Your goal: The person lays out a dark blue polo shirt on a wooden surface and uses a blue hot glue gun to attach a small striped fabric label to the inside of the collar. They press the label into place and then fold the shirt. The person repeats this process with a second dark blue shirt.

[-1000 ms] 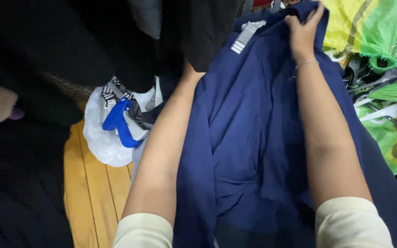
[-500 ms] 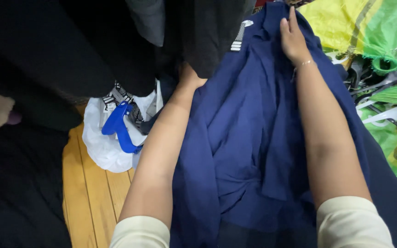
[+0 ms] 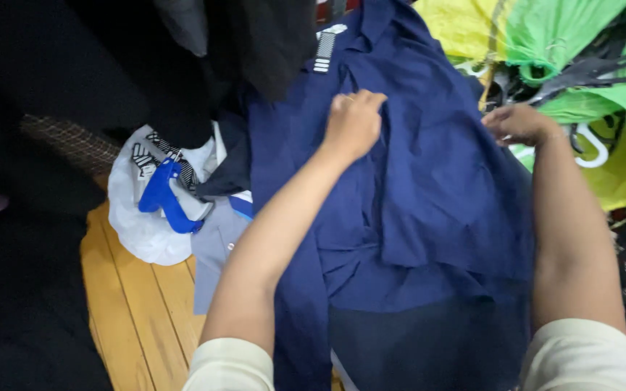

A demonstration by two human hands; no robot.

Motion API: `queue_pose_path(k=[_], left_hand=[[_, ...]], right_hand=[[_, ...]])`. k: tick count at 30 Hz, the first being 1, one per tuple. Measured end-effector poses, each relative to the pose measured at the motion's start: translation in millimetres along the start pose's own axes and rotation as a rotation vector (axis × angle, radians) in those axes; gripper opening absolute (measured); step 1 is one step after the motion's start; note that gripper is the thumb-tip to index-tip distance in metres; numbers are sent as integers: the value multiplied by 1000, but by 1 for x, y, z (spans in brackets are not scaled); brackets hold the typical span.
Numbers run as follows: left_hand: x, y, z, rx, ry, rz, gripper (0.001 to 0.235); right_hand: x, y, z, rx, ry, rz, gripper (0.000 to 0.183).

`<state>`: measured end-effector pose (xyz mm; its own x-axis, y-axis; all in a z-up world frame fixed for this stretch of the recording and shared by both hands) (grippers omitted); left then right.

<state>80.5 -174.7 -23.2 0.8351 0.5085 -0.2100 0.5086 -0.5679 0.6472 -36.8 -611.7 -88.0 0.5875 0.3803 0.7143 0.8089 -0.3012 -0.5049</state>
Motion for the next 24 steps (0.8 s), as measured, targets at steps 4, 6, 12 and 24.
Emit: queue_pose_path(k=[4,6,12,24], left_hand=[[-54,-18,38,299,-355,-70,48],[-62,-39,54,350,-341,-93,57],[-56,-55,45,335,-486,-170,70],[10,-69,130,216,-955,-774,40]], right_hand=[[25,-76,31,-9,197,48,13],[17,-84,31,42,275,94,25],[86,-142,96,-70,214,-240,40],[131,-130,163,-458,-299,-496,17]])
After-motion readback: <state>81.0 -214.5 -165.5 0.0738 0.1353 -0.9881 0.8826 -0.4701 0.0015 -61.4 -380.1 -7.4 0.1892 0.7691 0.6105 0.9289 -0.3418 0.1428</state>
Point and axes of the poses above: each hand's wrist, its own y-axis towards the middle knuckle, its own z-axis out of the palm, x = y × z, the point moved 1 cm from there along y, towards the middle knuckle, and after that the axes turned 2 degrees about x, right-handed, at the moved point
